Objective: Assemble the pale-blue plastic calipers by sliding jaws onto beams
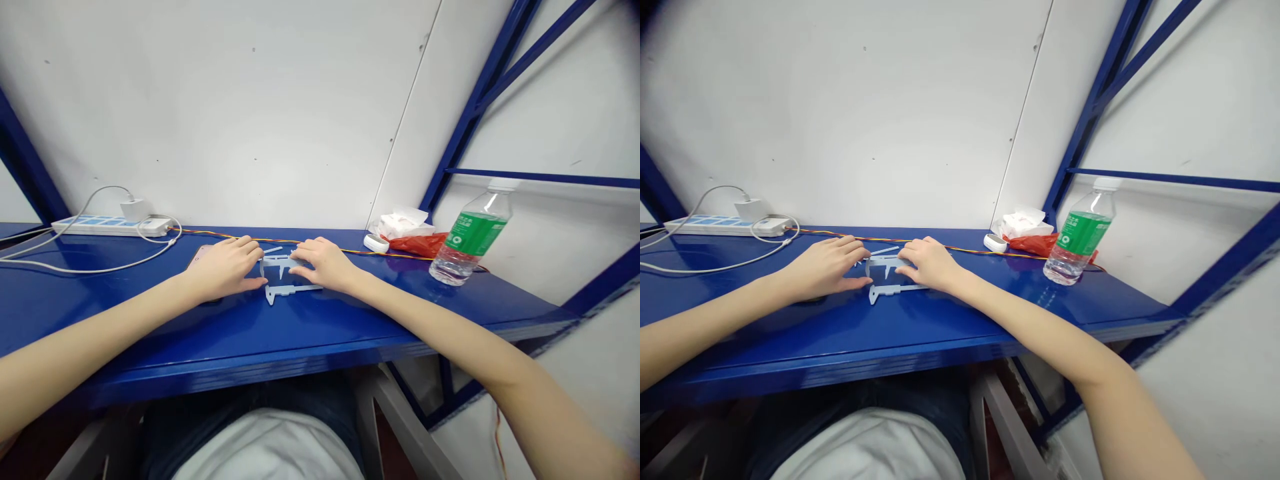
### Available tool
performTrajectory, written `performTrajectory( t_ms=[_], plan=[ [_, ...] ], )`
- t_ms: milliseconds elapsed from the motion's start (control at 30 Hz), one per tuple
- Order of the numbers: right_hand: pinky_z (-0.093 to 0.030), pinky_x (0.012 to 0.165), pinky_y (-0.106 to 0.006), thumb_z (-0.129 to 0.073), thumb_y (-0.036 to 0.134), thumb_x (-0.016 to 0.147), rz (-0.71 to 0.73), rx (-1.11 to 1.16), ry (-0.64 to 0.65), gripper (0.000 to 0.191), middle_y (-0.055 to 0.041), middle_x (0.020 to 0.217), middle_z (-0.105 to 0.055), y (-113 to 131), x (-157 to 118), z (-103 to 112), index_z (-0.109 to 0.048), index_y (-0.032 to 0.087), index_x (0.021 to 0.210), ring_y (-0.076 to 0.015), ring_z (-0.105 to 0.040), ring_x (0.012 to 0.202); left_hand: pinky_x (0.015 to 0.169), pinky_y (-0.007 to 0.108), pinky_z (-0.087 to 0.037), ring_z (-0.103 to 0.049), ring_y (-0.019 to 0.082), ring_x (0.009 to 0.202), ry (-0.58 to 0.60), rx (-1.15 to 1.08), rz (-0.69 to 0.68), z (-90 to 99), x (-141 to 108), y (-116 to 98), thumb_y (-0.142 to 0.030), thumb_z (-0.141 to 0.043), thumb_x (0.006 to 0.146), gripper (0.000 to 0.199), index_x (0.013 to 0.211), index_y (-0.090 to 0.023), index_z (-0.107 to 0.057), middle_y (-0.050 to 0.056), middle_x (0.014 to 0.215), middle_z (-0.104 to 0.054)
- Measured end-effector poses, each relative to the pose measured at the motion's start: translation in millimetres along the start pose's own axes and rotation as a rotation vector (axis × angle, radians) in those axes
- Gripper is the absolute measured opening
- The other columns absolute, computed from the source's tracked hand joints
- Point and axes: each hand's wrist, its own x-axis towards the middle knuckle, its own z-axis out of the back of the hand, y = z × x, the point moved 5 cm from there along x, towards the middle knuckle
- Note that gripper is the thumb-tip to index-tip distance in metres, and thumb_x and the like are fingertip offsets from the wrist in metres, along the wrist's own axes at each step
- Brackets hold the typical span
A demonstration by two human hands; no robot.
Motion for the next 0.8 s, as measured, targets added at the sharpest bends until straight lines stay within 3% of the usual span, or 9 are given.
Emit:
performTrajectory(
  t_ms=[800],
  plan=[
    [-0.036,0.075,-0.031,-0.056,0.034,0.088,0.111,-0.019,-0.085,0.021,-0.0069,0.086,-0.068,12.0,2.5,-1.4,-0.065,0.015,0.092,-0.0174,-0.058,0.081,0.075,0.036,-0.047,-0.059,0.026,0.092,-0.121,-0.029,0.025,6.9,0.3,-9.6,-0.052,-0.05,0.086,0.041,0.095,-0.014,-0.062,0.011,0.092,-0.066]
  ],
)
